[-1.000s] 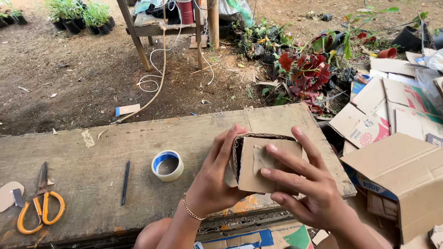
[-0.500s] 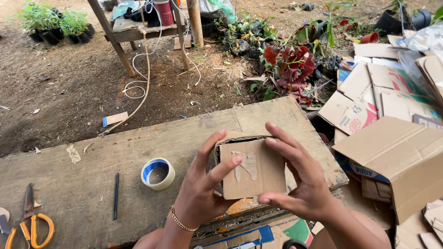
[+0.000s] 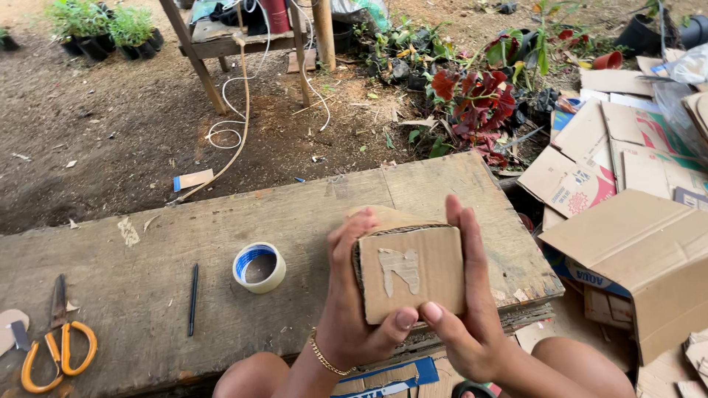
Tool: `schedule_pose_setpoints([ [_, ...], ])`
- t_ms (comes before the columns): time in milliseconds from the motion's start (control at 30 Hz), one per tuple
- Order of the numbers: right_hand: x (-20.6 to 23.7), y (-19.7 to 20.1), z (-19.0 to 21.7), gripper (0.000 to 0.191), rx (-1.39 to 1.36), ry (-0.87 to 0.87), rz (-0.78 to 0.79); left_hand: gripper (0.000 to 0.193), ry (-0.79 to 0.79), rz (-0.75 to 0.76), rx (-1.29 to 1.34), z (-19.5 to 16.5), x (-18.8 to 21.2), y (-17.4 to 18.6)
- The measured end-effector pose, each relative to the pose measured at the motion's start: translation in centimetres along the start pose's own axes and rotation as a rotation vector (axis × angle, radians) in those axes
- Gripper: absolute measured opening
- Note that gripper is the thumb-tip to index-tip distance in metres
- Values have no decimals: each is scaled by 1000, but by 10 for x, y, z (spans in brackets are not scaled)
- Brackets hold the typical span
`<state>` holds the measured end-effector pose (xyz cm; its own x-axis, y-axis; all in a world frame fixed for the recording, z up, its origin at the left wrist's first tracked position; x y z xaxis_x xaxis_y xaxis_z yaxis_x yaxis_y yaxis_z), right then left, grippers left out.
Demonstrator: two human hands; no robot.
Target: The person assembles a rectangular cardboard box by folding and taping the flaps. They use a utility knife to cut a piece of printed cardboard and attach it to the box, then secure the seams with clear packing tape.
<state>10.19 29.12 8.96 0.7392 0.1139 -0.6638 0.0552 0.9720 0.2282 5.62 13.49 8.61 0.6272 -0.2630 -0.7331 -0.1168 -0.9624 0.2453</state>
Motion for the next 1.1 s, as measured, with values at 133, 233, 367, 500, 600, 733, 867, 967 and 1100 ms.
schedule_pose_setpoints([
  [133,7,-4,1,98,-167,-46,-117,75,-38,-64,55,-8,1,0],
  [233,8,-2,-1,97,-215,-113,-148,72,75,-12,115,-9,3,0],
  [367,7,2,-5,93,-271,-180,-167,69,77,2,112,-13,3,-4],
  [500,8,6,-8,96,-284,-193,-186,70,43,19,-16,-16,1,-6],
  [600,7,9,-6,94,-121,-163,-146,68,8,63,-89,-20,-1,-4],
  [733,3,15,-5,93,-83,-183,-115,73,-15,74,-165,-28,-4,-3],
  [867,-6,16,-4,92,-131,-181,-107,83,-27,68,-156,-32,-11,-5],
  [967,-17,27,-15,95,-381,-269,-88,105,-109,90,-193,-37,-13,-9],
  [1100,-30,46,-29,80,-496,-157,-126,118,-113,175,-302,-32,-13,-10],
])
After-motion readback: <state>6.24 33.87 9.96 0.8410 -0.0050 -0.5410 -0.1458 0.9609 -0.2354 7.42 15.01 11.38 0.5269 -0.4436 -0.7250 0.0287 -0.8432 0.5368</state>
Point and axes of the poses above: each hand's wrist, its own x-axis away from the middle knuckle, its own y-axis out of the back of the hand, z = x × y, the point moved 5 cm from there along -x, towards the middle knuckle, and after that the axes turned 3 degrees about y, right-handed, at the moved point
